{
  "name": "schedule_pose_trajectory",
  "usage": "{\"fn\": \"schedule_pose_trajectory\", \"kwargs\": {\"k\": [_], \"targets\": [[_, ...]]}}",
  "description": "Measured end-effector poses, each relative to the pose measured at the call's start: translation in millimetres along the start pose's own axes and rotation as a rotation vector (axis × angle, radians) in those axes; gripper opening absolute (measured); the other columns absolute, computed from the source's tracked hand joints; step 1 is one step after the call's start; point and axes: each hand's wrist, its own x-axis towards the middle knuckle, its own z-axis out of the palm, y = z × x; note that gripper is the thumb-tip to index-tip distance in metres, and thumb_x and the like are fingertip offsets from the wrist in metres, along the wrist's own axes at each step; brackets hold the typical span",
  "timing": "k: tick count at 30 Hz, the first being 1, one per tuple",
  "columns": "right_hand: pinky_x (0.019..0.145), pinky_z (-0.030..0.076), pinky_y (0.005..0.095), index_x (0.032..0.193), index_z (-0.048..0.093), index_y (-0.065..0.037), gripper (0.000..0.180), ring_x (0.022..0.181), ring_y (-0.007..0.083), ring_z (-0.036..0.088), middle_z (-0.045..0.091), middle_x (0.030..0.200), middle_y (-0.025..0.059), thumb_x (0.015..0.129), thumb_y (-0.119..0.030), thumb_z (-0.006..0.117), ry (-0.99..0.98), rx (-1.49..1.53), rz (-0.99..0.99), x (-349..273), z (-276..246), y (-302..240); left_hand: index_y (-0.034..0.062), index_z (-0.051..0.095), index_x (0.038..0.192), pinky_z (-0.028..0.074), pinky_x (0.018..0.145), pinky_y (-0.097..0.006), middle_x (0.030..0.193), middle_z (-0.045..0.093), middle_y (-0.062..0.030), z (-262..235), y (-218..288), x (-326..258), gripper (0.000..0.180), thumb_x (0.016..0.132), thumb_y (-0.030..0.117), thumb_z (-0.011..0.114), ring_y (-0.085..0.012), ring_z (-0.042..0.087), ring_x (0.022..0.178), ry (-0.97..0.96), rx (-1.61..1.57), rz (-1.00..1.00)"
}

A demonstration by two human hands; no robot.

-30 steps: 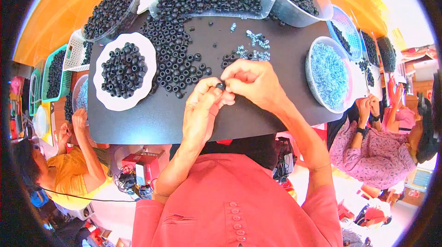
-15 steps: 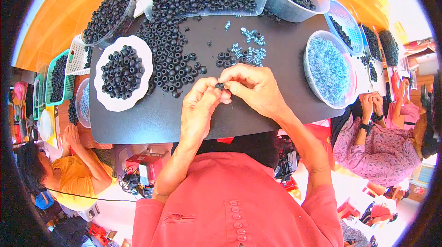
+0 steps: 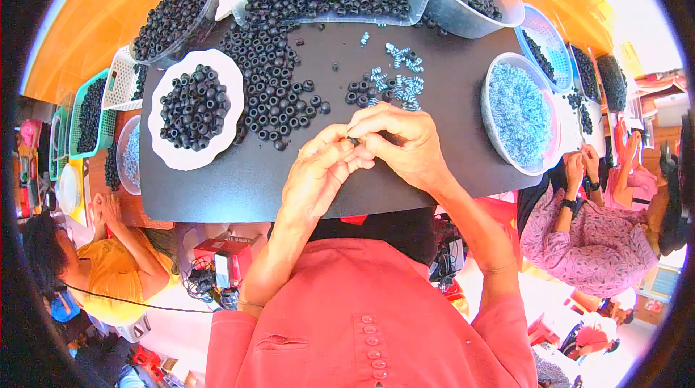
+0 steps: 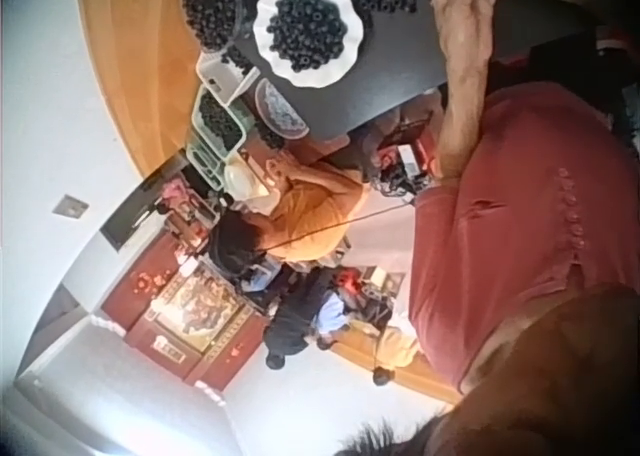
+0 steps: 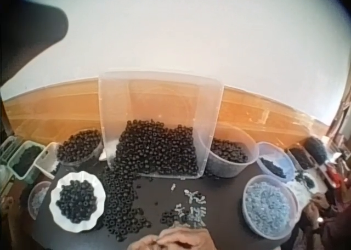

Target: The person assembles small plastic or rubber components by hand, inserting blue inserts into black rings at a workstation.

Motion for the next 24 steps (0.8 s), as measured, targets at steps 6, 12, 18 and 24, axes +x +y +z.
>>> {"fn": "schedule_pose_trajectory", "kwargs": {"k": [6,12,18,24], "targets": [[0.07,0.05,0.0263,0.093,0.067,-0.002,0.019,0.08,0.0138,0.061,0.066,0.094,0.0091,0.077,0.007,0.063,0.089,-0.005,-0.013,-9,11,3,-0.0025,0.056,0.107,0.049,0.087,-0.035,0.101,0.061,-0.0097,0,-3,0,0.02,0.092,0.006,0.047,-0.019,0.06,0.094,-0.004,-0.019,0.067],[0.073,0.049,0.026,0.104,0.064,-0.003,0.03,0.082,0.0141,0.06,0.064,0.102,0.0097,0.076,0.008,0.063,0.097,-0.067,0.048,-12,7,1,-0.0025,0.057,0.103,0.049,0.086,-0.032,0.1,0.061,-0.0094,7,-4,0,0.017,0.092,0.005,0.048,-0.0164,0.06,0.093,0.054,0.054,0.099],[0.071,0.05,0.0267,0.11,0.061,-0.003,0.038,0.079,0.0158,0.061,0.062,0.106,0.0104,0.073,0.001,0.068,0.01,-0.348,-0.017,-9,5,-13,-0.002,0.058,0.101,0.048,0.085,-0.029,0.098,0.062,-0.0093,8,-3,-1,0.015,0.092,0.005,0.047,-0.0148,0.059,0.091,0.078,0.078,0.084],[0.075,0.049,0.0341,0.109,0.06,-0.003,0.038,0.083,0.0233,0.059,0.06,0.107,0.0115,0.072,-0.002,0.068,-0.016,-0.459,-0.082,-9,7,-6,-0.0011,0.057,0.102,0.046,0.086,-0.029,0.097,0.061,-0.0079,5,-3,-1,0.015,0.091,0.005,0.048,-0.0142,0.058,0.092,0.038,0.074,0.096]]}}
